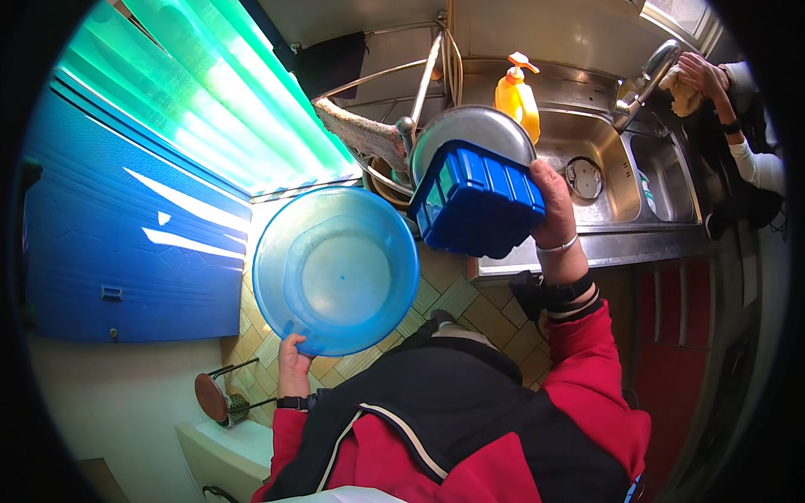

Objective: The person cleans the exterior of a white refrigerator by spraying cleaner and wiping with a cloth. They also fetch water from a blue basin using a saucepan and pour it into a red bucket.

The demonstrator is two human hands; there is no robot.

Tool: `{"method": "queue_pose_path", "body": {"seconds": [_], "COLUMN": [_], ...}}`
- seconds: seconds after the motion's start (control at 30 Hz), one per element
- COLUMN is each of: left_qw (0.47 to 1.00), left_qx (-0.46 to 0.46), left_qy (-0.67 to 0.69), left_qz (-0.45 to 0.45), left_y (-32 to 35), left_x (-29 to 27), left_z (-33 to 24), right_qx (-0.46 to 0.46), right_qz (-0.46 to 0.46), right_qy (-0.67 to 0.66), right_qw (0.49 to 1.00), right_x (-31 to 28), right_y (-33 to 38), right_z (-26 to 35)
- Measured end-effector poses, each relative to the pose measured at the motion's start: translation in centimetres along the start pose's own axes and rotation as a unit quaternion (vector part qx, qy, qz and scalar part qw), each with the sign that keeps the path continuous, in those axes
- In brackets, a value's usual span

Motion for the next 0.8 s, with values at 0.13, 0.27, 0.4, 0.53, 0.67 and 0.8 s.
{"method": "queue_pose_path", "body": {"seconds": [0.13,0.27,0.4,0.53,0.67,0.8], "left_qw": [0.999,0.999,0.994,0.994,0.991,0.987], "left_qx": [-0.023,-0.024,-0.054,-0.054,-0.06,-0.065], "left_qy": [0.03,0.026,0.0,0.033,0.047,0.068], "left_qz": [-0.018,-0.019,-0.098,-0.09,-0.107,-0.127], "left_y": [-0.9,-1.8,-2.2,-2.7,-2.4,-1.1], "left_x": [-1.8,-4.3,-8.9,-11.7,-14.6,-17.1], "left_z": [0.4,0.2,1.0,1.7,2.7,3.5], "right_qx": [-0.01,0.018,0.04,0.102,0.163,0.21], "right_qz": [0.024,-0.003,-0.084,-0.1,-0.097,-0.099], "right_qy": [0.005,0.021,0.081,0.112,0.102,0.073], "right_qw": [1.0,1.0,0.992,0.983,0.977,0.97], "right_x": [2.5,1.9,-0.8,-2.0,-1.5,-0.4], "right_y": [-1.4,1.2,5.1,7.1,6.5,3.9], "right_z": [0.4,-2.0,-4.2,-8.5,-16.4,-24.9]}}
Point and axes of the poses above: each hand's wrist, its own y-axis away from the middle knuckle, its own x-axis out of the palm, z = x × y, the point moved 7 cm from there along -y, towards the middle knuckle, and after that the axes turned 9 degrees about -z, right-handed, at the moved point
